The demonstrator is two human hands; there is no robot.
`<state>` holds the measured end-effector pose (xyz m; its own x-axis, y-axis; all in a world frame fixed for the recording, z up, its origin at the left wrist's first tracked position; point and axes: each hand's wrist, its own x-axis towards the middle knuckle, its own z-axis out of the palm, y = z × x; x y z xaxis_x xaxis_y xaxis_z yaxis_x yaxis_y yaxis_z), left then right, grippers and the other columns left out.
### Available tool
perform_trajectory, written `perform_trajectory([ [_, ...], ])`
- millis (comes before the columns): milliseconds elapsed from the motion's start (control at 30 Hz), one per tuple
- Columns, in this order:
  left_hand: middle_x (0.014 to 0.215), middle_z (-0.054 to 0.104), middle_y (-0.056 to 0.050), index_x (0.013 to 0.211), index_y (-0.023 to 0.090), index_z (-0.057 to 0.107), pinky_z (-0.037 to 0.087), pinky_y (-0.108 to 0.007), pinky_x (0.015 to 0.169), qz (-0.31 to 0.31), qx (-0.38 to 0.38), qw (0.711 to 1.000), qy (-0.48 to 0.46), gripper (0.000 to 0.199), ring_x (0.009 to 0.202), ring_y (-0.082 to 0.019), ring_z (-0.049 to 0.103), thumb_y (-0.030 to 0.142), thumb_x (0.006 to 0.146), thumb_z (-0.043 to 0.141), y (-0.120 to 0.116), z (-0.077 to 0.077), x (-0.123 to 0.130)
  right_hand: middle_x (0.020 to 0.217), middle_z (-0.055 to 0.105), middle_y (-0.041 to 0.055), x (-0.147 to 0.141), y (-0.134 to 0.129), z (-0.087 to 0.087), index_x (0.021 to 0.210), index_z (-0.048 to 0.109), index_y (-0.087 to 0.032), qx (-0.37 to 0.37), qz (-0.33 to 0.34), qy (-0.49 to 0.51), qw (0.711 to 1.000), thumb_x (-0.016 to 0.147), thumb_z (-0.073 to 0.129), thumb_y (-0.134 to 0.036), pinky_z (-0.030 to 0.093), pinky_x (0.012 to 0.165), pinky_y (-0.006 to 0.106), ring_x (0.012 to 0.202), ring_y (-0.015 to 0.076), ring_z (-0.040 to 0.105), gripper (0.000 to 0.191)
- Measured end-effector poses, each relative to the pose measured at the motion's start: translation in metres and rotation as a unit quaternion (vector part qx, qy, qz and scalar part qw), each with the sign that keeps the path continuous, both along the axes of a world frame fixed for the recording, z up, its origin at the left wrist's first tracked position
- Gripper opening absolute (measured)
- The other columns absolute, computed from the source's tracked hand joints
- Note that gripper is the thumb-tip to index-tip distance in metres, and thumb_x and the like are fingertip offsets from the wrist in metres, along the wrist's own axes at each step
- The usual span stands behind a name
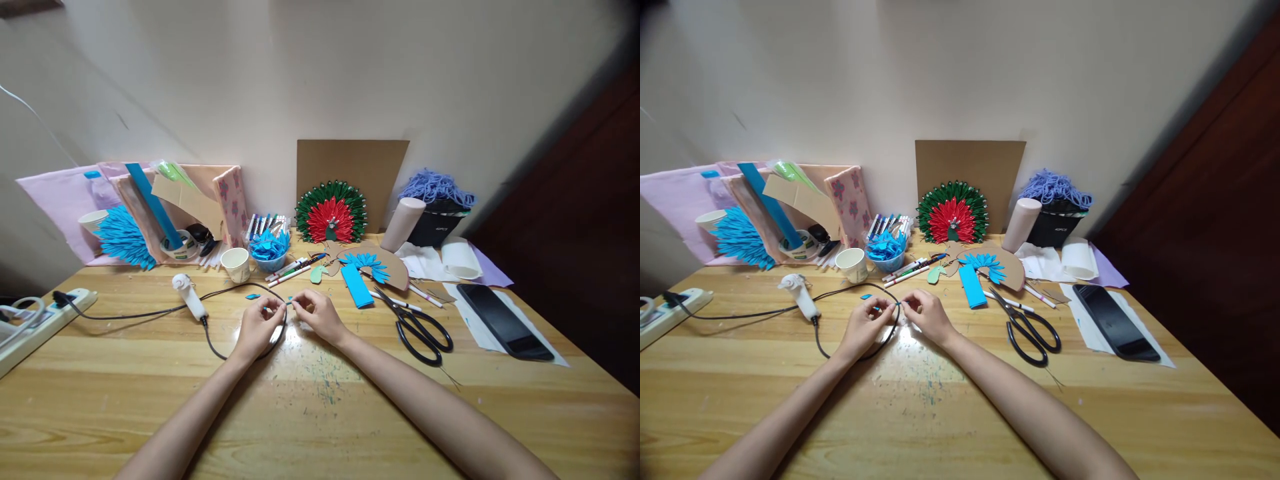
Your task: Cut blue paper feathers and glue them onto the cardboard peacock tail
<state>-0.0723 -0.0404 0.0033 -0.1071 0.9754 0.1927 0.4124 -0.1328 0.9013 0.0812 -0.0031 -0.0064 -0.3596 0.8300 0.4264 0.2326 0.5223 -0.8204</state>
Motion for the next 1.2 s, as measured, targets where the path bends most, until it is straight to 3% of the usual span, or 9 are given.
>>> perform_trajectory([
  [267, 0.068, 0.060, -0.001, 0.070, 0.015, 0.061, 0.040, -0.021, 0.054, 0.047, 0.009, 0.999, -0.009, 0.024, 0.058, -0.012, 0.052, 0.039, 0.071, 0.057, -0.0004, 0.0024, -0.0010, 0.068, 0.060, 0.0021, 0.0031, 0.0071, -0.0057, 0.074, 0.058, -0.016, -0.039, -0.081, 0.040, 0.995, 0.078, 0.052, -0.029, 0.043, 0.055, 0.023, 0.060, 0.0129, 0.054, 0.015],
  [367, 0.069, 0.062, -0.002, 0.070, 0.016, 0.062, 0.038, -0.021, 0.052, 0.059, 0.020, 0.998, -0.001, 0.024, 0.058, -0.012, 0.051, 0.039, 0.071, 0.057, -0.0015, 0.0042, -0.0016, 0.069, 0.061, 0.0024, 0.0033, 0.0086, -0.0068, 0.077, 0.059, -0.016, -0.077, -0.053, 0.057, 0.994, 0.079, 0.051, -0.032, 0.044, 0.056, 0.023, 0.062, 0.0132, 0.056, 0.018],
  [500, 0.066, 0.061, -0.002, 0.067, 0.017, 0.064, 0.035, -0.021, 0.052, 0.032, 0.051, 0.998, 0.029, 0.023, 0.057, -0.012, 0.050, 0.038, 0.072, 0.057, -0.0047, 0.0067, -0.0002, 0.071, 0.061, 0.0016, 0.0019, 0.0082, -0.0080, 0.079, 0.058, -0.016, -0.120, 0.007, 0.071, 0.990, 0.077, 0.055, -0.035, 0.045, 0.056, 0.023, 0.063, 0.0129, 0.057, 0.019],
  [933, 0.079, 0.064, -0.005, 0.080, 0.018, 0.067, 0.044, -0.022, 0.059, -0.033, 0.037, 0.998, 0.043, 0.023, 0.072, -0.015, 0.058, 0.035, 0.078, 0.052, -0.0088, 0.0067, 0.0047, 0.071, 0.057, 0.0003, 0.0017, 0.0043, -0.0065, 0.078, 0.057, -0.016, -0.161, 0.054, 0.093, 0.981, 0.074, 0.059, -0.033, 0.045, 0.055, 0.023, 0.062, 0.0119, 0.055, 0.019],
  [1200, 0.078, 0.068, -0.007, 0.082, 0.014, 0.067, 0.045, -0.023, 0.054, -0.021, -0.040, 0.997, -0.061, 0.028, 0.065, -0.017, 0.061, 0.039, 0.072, 0.058, -0.0077, 0.0046, 0.0048, 0.071, 0.056, -0.0003, 0.0009, 0.0046, -0.0051, 0.078, 0.054, -0.016, -0.180, 0.070, 0.080, 0.978, 0.073, 0.060, -0.034, 0.043, 0.053, 0.022, 0.060, 0.0110, 0.054, 0.020],
])
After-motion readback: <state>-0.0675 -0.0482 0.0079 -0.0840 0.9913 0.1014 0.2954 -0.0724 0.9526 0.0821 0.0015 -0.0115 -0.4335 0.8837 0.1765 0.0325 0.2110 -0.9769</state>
